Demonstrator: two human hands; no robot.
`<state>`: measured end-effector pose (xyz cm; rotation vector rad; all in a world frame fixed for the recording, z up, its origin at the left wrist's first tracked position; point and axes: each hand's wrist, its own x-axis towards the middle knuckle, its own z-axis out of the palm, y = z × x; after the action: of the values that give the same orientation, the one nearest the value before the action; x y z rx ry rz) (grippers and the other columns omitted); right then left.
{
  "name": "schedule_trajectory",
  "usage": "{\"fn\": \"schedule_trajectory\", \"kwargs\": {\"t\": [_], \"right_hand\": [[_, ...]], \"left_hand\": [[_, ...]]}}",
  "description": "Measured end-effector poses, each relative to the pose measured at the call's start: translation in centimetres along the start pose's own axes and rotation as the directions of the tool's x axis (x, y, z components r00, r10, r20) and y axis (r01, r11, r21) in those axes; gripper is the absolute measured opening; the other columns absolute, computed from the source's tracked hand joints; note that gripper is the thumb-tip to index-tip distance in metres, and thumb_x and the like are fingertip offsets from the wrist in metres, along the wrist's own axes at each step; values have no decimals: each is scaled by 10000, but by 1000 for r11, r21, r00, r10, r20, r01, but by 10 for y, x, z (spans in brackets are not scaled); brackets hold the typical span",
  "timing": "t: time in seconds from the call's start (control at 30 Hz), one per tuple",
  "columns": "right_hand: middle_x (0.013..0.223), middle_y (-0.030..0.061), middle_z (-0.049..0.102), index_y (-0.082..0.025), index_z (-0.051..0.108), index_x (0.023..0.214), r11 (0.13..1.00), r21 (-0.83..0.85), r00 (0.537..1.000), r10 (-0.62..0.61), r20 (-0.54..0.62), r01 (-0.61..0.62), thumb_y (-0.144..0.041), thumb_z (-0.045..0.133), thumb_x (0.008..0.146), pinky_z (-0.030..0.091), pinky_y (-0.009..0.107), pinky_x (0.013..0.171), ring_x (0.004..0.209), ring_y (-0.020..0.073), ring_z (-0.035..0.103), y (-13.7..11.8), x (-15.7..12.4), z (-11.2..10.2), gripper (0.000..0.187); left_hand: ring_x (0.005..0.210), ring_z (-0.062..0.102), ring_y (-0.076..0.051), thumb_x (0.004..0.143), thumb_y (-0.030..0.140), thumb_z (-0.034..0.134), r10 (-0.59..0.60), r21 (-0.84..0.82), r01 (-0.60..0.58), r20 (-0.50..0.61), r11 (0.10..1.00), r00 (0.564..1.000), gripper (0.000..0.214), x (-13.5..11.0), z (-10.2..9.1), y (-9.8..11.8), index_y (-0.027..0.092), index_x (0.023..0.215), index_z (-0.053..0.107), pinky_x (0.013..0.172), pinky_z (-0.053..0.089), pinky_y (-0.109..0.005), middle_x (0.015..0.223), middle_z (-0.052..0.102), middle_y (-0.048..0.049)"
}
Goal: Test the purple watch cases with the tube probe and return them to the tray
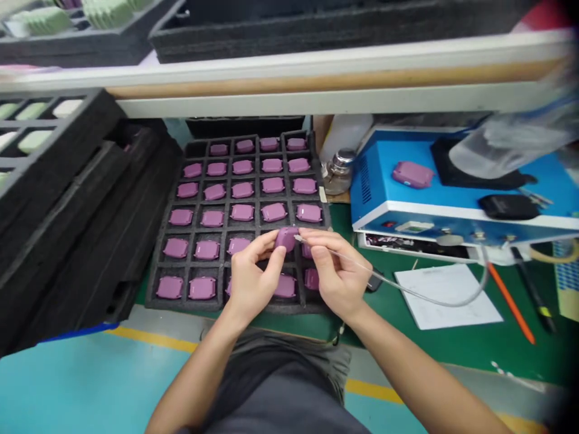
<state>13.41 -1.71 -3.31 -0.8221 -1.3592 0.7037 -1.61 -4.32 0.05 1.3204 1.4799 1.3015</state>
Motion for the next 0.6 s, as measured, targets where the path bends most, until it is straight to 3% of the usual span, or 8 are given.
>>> {"fn": "schedule_trajectory", "kwargs": {"t": [0.2,0.37,0.5,0.6], "right_hand": [[1024,55,837,-250,779,1018,1000,-8,1000,-27,5,27,-188,651,1006,685,399,918,1021,215,811,1,4,-1,142],[1066,63,829,-256,782,1047,1000,16,1000,9,20,-10,-185,654,1009,690,419,909,1044,228,806,4,-2,-3,151],[1111,68,815,-259,780,1086,996,74,998,39,49,-42,-181,661,1009,693,431,896,1058,234,798,6,-7,-5,161],[1101,70,811,-256,780,1085,996,80,998,45,52,-49,-191,661,1012,697,431,886,1049,236,796,6,-9,-5,154]], "left_hand": [[985,809,-197,932,252,708,29,-10,-29,3,1000,1000,253,1,1,0,158,1161,757,906,654,-279,1105,833,-85],[828,763,-133,824,160,760,-29,-160,14,-93,987,995,234,4,1,-4,192,1023,641,758,621,-208,961,728,-20],[858,724,-132,827,156,726,18,-215,-38,-91,976,996,426,6,-3,-4,222,1236,624,786,616,-238,1042,684,-26],[935,730,-161,861,185,696,69,-150,-81,-80,985,994,316,6,-5,-3,192,1177,701,848,619,-261,1089,733,-67]]}}
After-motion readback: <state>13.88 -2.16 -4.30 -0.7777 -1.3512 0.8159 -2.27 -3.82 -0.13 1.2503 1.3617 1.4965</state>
